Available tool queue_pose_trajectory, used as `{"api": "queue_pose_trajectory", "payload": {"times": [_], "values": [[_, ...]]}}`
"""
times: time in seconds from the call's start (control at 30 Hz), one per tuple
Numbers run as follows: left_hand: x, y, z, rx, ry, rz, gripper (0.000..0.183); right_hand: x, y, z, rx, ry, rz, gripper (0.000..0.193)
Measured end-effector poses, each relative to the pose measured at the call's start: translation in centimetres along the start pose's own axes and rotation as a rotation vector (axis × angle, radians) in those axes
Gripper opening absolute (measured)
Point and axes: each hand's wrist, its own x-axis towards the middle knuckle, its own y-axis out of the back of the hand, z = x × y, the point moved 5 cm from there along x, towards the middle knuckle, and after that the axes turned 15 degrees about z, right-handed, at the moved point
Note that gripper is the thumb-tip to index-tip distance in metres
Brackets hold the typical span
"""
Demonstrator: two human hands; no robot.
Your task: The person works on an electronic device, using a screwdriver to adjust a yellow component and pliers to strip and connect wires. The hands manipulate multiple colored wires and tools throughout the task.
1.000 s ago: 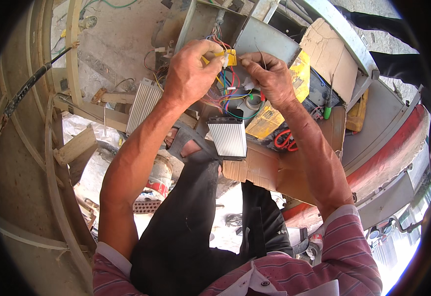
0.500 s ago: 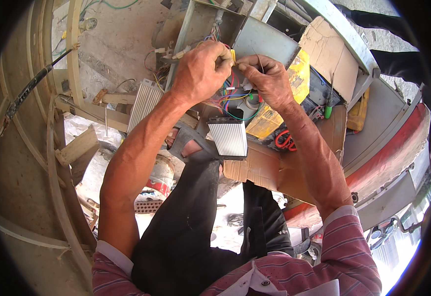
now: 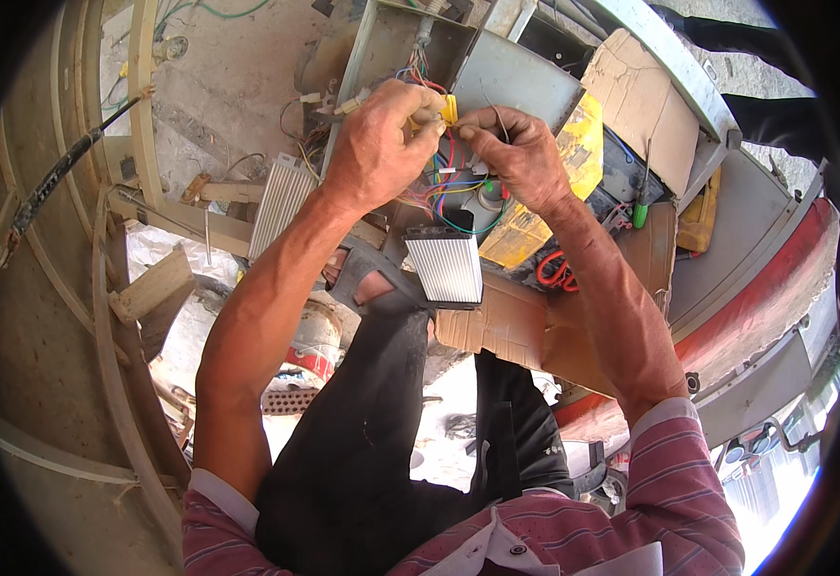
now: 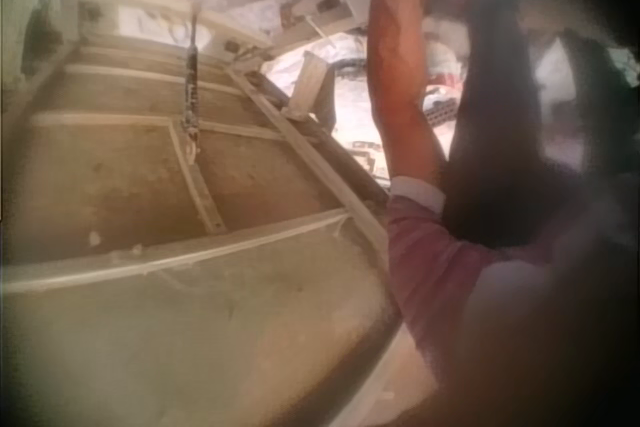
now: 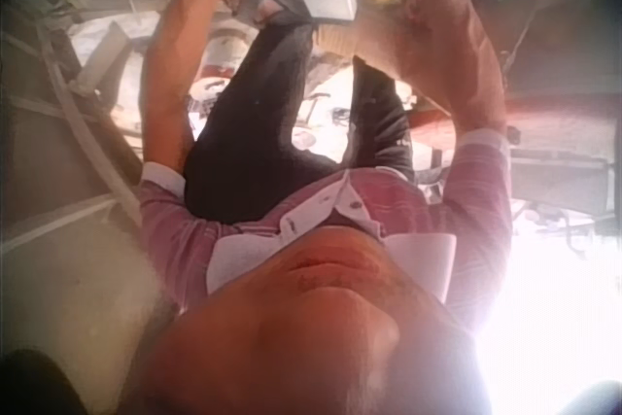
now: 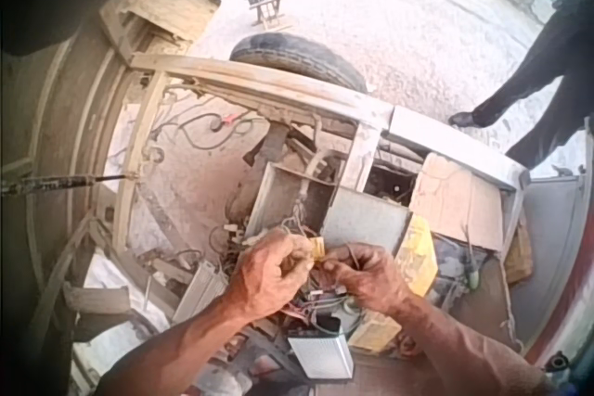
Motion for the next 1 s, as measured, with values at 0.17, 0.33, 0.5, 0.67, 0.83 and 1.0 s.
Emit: {"api": "queue_pose_trajectory", "payload": {"times": [0.17, 0.33, 0.5, 0.67, 0.83, 1.0], "values": [[0.3, -0.5, 0.8, 0.140, -0.129, -0.006, 0.013, -0.1, 0.1, 0.1, 0.018, -0.013, -0.004, 0.018], [0.2, -0.7, 0.6, 0.147, -0.128, -0.002, 0.013, -0.2, 0.1, 0.0, -0.001, -0.018, -0.002, 0.018], [-0.2, -1.1, 0.6, 0.216, -0.134, 0.041, 0.009, -0.2, 0.0, -0.1, 0.047, 0.033, -0.030, 0.017], [-0.4, -1.1, 0.8, 0.139, -0.168, 0.081, 0.009, -0.2, 0.3, 0.2, 0.082, 0.025, -0.064, 0.016], [-0.7, -0.9, 0.6, 0.068, -0.130, 0.075, 0.010, 0.0, 0.0, 0.2, 0.052, -0.015, -0.092, 0.018], [-0.7, -0.8, 0.8, 0.059, -0.154, 0.116, 0.009, 0.9, -0.4, -0.4, 0.039, -0.086, -0.172, 0.020]]}}
